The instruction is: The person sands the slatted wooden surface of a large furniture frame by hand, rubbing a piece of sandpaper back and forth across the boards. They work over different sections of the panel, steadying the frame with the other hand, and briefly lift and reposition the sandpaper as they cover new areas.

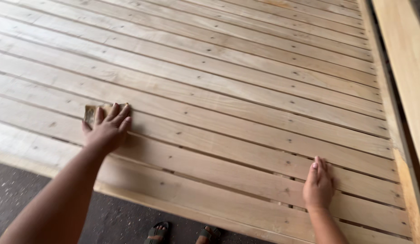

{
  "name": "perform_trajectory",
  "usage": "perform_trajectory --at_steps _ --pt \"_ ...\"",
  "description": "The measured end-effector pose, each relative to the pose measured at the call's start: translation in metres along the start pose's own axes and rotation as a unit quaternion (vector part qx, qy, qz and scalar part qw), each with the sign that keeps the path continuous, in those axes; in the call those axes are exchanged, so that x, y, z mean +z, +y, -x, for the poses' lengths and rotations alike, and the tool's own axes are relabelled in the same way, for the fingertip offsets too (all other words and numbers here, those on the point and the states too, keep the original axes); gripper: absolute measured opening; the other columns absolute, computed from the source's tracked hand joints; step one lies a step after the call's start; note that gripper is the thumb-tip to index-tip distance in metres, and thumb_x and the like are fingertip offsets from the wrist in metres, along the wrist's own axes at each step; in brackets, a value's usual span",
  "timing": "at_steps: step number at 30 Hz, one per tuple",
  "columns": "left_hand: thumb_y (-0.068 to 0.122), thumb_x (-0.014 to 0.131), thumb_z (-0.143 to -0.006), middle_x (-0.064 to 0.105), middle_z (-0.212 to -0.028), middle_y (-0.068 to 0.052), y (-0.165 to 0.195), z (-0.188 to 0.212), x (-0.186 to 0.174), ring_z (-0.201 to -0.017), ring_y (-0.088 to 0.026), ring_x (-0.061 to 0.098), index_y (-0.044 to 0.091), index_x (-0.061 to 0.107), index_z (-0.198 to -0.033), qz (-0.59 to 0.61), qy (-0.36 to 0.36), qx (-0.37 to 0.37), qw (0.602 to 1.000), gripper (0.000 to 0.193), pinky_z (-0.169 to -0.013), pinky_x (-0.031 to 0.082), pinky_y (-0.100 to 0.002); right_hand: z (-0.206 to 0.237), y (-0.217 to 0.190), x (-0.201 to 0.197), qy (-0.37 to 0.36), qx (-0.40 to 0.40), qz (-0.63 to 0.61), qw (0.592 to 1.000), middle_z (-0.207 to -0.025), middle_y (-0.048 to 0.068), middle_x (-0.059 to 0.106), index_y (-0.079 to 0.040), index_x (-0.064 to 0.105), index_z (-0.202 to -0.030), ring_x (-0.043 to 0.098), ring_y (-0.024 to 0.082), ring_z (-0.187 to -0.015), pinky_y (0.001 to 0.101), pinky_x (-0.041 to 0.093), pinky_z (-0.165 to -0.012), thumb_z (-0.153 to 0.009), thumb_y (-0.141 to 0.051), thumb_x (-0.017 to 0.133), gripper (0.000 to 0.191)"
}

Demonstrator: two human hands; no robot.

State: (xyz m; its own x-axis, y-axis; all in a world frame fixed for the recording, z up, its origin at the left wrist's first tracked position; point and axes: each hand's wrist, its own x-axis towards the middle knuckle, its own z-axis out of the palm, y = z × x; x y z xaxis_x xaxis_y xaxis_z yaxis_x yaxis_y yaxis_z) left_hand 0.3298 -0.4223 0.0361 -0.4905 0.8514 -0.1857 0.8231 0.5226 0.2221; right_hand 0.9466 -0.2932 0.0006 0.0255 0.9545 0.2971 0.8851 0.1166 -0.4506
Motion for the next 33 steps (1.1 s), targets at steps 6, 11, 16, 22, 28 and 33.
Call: perform_trajectory --at_steps 6,11,16,22,28,33 --pt "0.069 0.034 -0.097 0.009 -0.169 0.008 0.275 0.045 0.065 -0.156 -0.029 0.0 0.043 0.021 -0.159 -0.013 0.009 0.361 0.933 0.068 -0.113 -0.012 -0.073 -0.005 0.0 -0.006 0.028 0.022 -0.076 0.996 -0.153 0.013 0.054 -0.01 0.053 -0.149 0.044 0.029 -0.146 0.0445 0.022 -0.123 -0.11 -0.047 0.025 0.061" --pt "0.06 0.045 -0.092 0.02 -0.167 0.008 0.442 0.104 0.115 -0.154 -0.029 0.003 0.043 0.037 -0.151 -0.024 -0.111 0.48 0.87 0.062 -0.115 -0.011 -0.071 -0.009 -0.004 -0.007 0.019 0.039 -0.069 0.997 -0.154 0.016 0.051 -0.009 0.047 -0.153 0.045 0.032 -0.142 0.0474 0.018 -0.123 -0.107 -0.045 0.023 0.063" --pt "0.045 0.05 -0.098 0.037 -0.16 0.002 0.373 0.008 0.102 -0.152 -0.035 0.016 0.037 0.056 -0.139 0.033 0.059 0.428 0.901 0.042 -0.118 0.0 -0.068 -0.01 -0.011 -0.001 0.024 0.018 0.009 1.0 -0.161 0.013 0.041 -0.01 0.038 -0.158 0.034 0.031 -0.15 0.0483 0.015 -0.123 -0.107 -0.047 0.024 0.064" --pt "0.043 0.033 -0.114 0.016 -0.171 0.007 0.135 -0.094 0.03 -0.158 -0.034 0.008 0.041 0.03 -0.161 0.017 0.013 0.006 1.0 0.047 -0.131 0.005 -0.058 -0.011 -0.014 0.002 -0.023 0.033 0.075 0.996 -0.164 0.008 0.034 -0.013 0.033 -0.159 0.021 0.028 -0.155 0.0502 0.007 -0.123 -0.106 -0.048 0.023 0.065" --pt "0.053 0.046 -0.103 0.032 -0.163 -0.004 0.287 -0.078 0.089 -0.154 -0.044 0.014 0.034 0.038 -0.155 -0.01 0.177 0.229 0.957 0.056 -0.12 0.005 -0.071 -0.011 -0.008 0.005 -0.017 0.051 0.036 0.998 -0.165 0.008 0.035 -0.011 0.034 -0.158 0.022 0.027 -0.156 0.0494 0.007 -0.124 -0.107 -0.048 0.021 0.065" --pt "0.054 0.043 -0.099 0.022 -0.167 0.003 0.488 0.04 0.126 -0.157 -0.036 0.006 0.039 0.033 -0.155 -0.028 -0.047 0.472 0.88 0.06 -0.117 -0.004 -0.073 -0.012 0.003 0.014 -0.013 0.042 0.035 0.998 -0.164 0.013 0.036 -0.006 0.037 -0.157 0.025 0.029 -0.155 0.0464 0.011 -0.126 -0.107 -0.046 0.021 0.066"
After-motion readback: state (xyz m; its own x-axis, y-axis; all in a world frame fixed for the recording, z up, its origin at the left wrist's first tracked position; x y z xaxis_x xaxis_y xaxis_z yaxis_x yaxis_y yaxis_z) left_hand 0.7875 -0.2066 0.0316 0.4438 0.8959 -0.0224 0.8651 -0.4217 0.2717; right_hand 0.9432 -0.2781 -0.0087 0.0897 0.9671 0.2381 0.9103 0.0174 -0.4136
